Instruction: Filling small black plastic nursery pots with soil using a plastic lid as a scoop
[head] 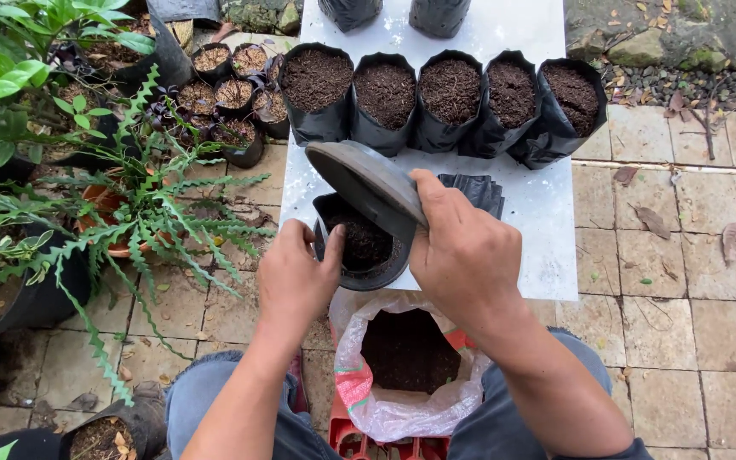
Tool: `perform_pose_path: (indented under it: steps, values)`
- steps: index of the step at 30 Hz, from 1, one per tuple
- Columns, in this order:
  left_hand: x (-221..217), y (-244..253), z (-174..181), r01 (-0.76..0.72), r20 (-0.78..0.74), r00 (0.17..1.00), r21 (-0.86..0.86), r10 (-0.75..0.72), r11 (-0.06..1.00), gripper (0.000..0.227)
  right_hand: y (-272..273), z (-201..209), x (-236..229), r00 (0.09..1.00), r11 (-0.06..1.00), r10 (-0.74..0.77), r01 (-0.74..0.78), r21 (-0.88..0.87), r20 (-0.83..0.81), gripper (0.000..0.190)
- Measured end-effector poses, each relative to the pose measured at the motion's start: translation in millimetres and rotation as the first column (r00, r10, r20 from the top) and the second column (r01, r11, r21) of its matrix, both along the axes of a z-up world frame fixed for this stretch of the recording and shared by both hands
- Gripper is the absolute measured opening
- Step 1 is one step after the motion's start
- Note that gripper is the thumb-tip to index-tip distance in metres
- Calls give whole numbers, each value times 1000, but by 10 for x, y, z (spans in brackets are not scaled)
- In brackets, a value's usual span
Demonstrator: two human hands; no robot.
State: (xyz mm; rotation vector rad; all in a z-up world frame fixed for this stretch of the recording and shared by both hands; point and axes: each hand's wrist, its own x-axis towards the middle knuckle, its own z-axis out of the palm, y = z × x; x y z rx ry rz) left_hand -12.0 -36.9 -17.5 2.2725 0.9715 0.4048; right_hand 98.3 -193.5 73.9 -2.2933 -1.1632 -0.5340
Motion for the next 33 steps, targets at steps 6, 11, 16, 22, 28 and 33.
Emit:
perform_pose_path:
  steps: [6, 11, 16, 22, 28, 33]
  values:
    - [110, 99, -58, 8, -171, 985, -166, -37, 986, 38, -62, -12, 78, 1000, 999, 1, 0, 33, -25, 33]
    - [88, 125, -49, -2, -188, 982, -174, -32, 985, 38, -65, -68, 114, 998, 999, 36, -33, 43, -57, 35]
    - [64, 153, -66, 49, -212, 974, -148, -80, 988, 39, -59, -61, 89, 998, 999, 27, -24, 45, -55, 36]
    - [47, 139, 54, -6, -139, 990, -129, -12, 992, 37, -106, 23, 124, 994, 991, 42, -29, 130, -104, 34]
    - [91, 58, -48, 89, 236, 940, 528, -246, 844, 25, -132, 69, 108, 993, 982, 52, -32, 185, -103, 33]
    - [251, -50, -126, 360, -61, 899, 666, -433, 654, 26, -225, 113, 158, 989, 963, 61, -23, 268, -135, 28]
